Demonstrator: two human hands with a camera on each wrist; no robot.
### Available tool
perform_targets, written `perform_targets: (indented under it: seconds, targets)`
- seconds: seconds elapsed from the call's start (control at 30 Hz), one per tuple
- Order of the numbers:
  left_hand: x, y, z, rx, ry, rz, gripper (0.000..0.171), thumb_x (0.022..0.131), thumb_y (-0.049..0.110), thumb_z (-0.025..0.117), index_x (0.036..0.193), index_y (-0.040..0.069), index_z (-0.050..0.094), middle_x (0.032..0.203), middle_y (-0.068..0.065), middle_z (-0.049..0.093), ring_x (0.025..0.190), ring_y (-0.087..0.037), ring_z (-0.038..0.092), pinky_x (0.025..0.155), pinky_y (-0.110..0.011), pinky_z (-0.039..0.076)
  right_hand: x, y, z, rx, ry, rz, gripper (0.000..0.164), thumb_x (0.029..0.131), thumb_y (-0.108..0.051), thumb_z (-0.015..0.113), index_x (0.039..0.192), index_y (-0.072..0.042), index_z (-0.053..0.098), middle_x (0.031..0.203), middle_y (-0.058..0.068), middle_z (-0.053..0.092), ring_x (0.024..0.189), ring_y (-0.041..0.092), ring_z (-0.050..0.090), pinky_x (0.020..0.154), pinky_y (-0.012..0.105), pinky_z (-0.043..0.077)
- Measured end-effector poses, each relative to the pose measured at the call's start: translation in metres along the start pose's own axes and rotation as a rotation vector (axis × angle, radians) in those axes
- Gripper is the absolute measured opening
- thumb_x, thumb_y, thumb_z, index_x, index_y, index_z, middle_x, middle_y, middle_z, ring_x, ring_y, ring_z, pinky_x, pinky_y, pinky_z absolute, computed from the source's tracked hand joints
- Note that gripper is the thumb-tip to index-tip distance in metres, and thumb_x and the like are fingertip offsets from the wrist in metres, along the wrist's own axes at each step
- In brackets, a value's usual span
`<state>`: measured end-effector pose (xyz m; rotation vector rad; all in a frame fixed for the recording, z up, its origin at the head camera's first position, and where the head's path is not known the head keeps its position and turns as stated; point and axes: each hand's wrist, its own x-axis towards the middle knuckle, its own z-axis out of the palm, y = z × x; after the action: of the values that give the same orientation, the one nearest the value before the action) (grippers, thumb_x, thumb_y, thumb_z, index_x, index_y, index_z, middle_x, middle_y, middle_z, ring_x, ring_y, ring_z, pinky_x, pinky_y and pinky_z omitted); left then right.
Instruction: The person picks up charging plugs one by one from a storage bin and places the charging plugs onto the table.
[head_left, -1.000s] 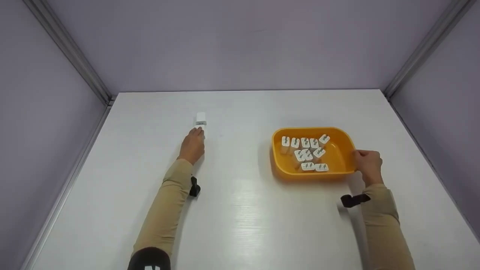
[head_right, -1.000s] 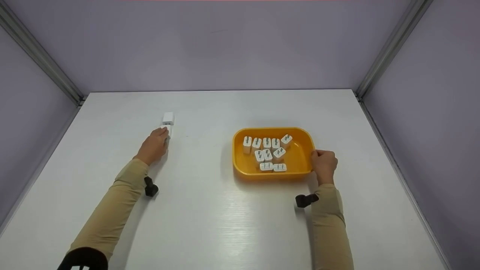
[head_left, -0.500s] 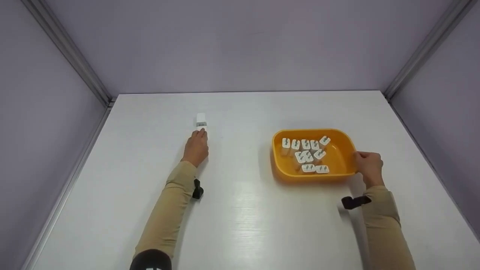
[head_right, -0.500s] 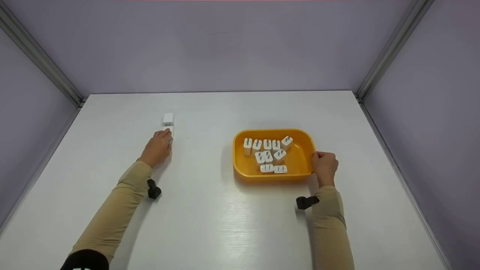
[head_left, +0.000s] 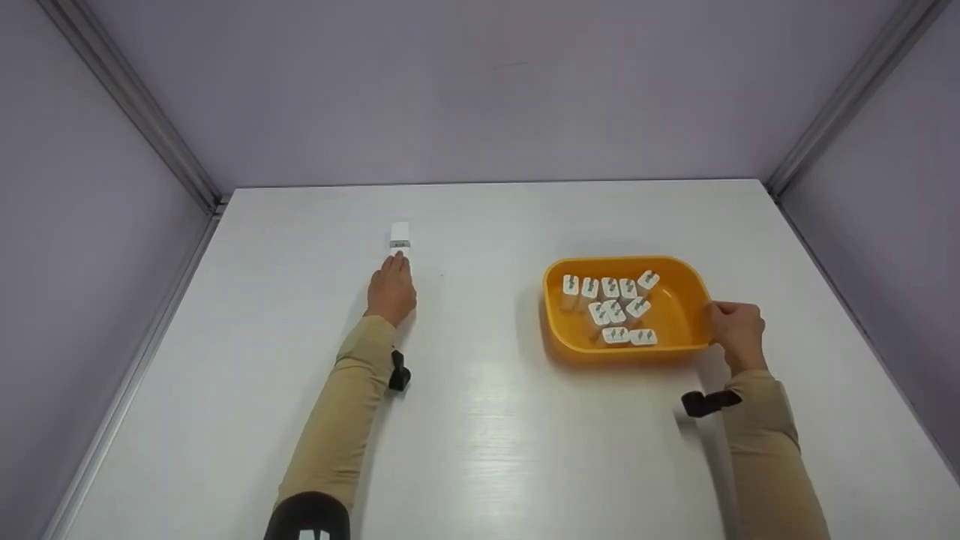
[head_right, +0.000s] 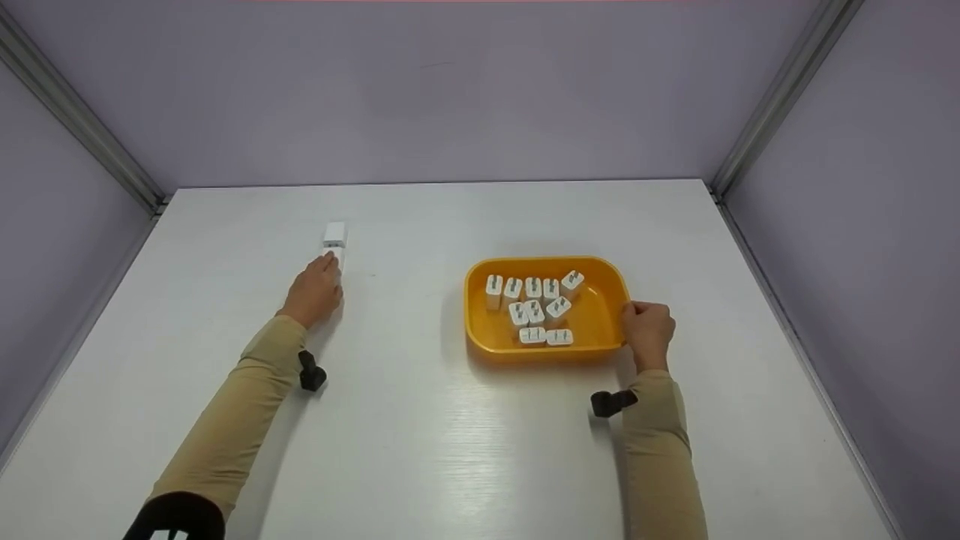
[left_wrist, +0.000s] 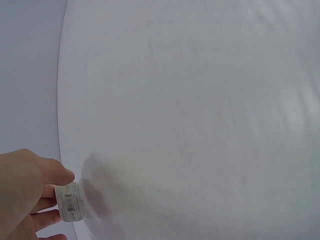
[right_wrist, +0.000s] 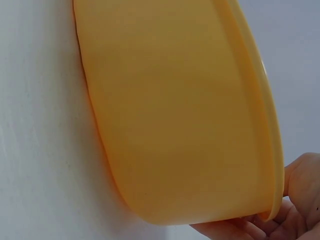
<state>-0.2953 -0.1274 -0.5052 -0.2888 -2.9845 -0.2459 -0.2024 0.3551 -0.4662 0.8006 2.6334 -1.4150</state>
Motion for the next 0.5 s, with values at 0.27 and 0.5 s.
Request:
perform_targets:
  seconds: [0.27,0.5]
  targets:
    - [0.0022,-0.0014,0.0005,-0.042,0.005,-0.019,0.043,0.095,0.005,0.051,0.133,-0.015,0.046,0.142,-0.026,0.048,0.133,-0.039,0.048,0.104,-0.050,0.048,0.0006,0.0008,-0.0003,-0.003,0.003,-0.004,0.049,0.097,-0.025,0.043,0.132,0.007,0.054,0.125,0.027,0.058,0.073,0.005,0.058,0.058,0.013,0.052]
    - [0.0037,-0.0031,0.0022,-0.041,-0.031,-0.035,0.048,0.095,0.007,0.050,0.138,-0.013,0.042,0.147,-0.024,0.044,0.137,-0.038,0.044,0.101,-0.051,0.050,0.0005,-0.0003,-0.0006,-0.011,-0.023,0.015,0.049,0.097,-0.025,0.041,0.133,0.006,0.053,0.124,0.024,0.058,0.078,0.009,0.058,0.061,0.013,0.052]
